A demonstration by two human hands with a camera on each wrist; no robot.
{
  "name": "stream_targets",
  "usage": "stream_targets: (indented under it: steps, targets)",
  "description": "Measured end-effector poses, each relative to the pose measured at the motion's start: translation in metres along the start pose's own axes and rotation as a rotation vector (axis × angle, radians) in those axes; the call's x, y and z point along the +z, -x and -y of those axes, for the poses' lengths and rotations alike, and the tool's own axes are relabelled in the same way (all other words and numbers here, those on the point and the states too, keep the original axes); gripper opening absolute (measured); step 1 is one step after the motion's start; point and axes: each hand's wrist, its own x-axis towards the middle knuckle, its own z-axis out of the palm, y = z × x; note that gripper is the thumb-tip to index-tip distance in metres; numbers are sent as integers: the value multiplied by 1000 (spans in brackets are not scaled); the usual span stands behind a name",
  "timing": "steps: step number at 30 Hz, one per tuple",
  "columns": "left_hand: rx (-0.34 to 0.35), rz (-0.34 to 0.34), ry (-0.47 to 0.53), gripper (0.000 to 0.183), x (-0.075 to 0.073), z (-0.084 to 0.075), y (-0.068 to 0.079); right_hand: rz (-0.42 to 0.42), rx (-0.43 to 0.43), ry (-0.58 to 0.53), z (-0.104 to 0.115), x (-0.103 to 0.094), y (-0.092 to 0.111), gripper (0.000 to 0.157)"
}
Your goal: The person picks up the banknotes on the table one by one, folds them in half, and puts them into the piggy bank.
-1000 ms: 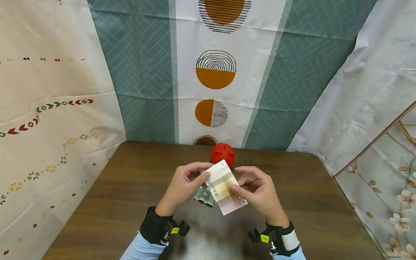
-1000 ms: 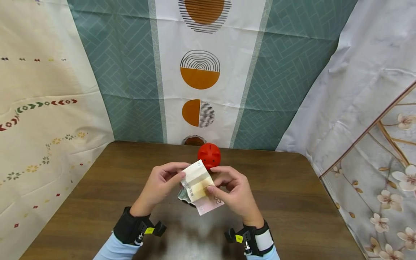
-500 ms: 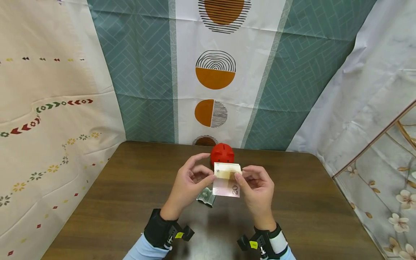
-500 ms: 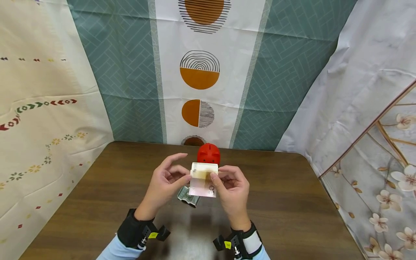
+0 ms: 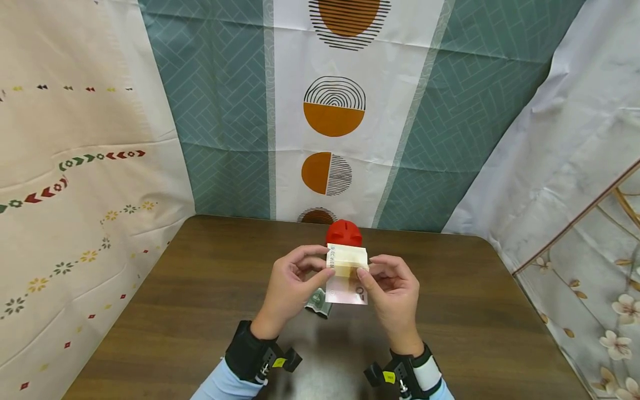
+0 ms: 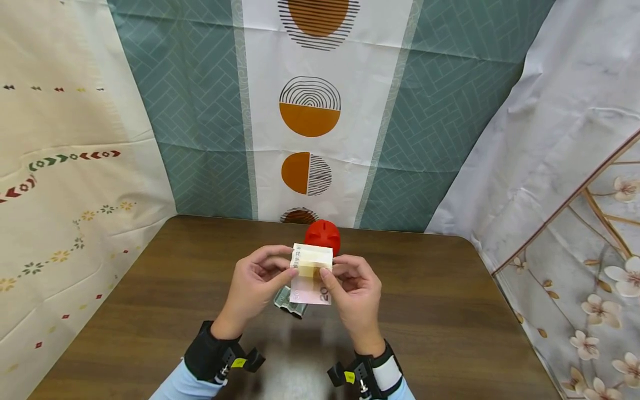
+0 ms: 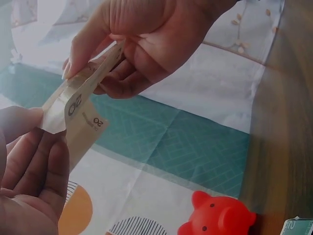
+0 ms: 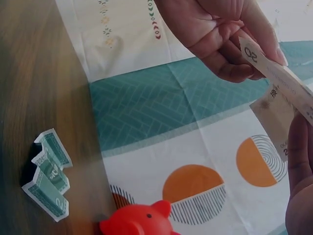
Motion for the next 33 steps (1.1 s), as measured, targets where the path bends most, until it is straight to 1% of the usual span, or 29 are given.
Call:
stream_targets:
  steps: [5,8,10,12,15,17,20,23,28,33]
  targets:
    - [-2,22,-42,27,-2,-4,0,27,27,89,1,-2,1,24]
    - [10,33,-73,22,-3,-5,0,64,21,139,2,-4,0,27]
    - [20,35,-95,20,-4,-5,0,100,1,160,2,-5,-1,30]
    - [33,36,-129,18,-5,-5,0,145,-36,165,2,-6,-3,32]
    - [65,36,-193,17,-6,-5,-1,204,-82,183,1,-6,-6,33]
    - [90,40,-242,17,-6,-6,-1,227,-108,197,1,-6,-7,33]
    - [116,40,-297,17,-6,-8,-1,238,-120,232,2,-5,-7,32]
    - [104,35,-324,17,-6,-8,-2,236,-113,266,4,-5,-7,29]
    - [66,27,-326,16,-5,-7,-2,241,-70,274,5,-4,-8,24]
    - [62,22,-305,14,-5,-8,-2,243,-63,254,4,-5,-8,23]
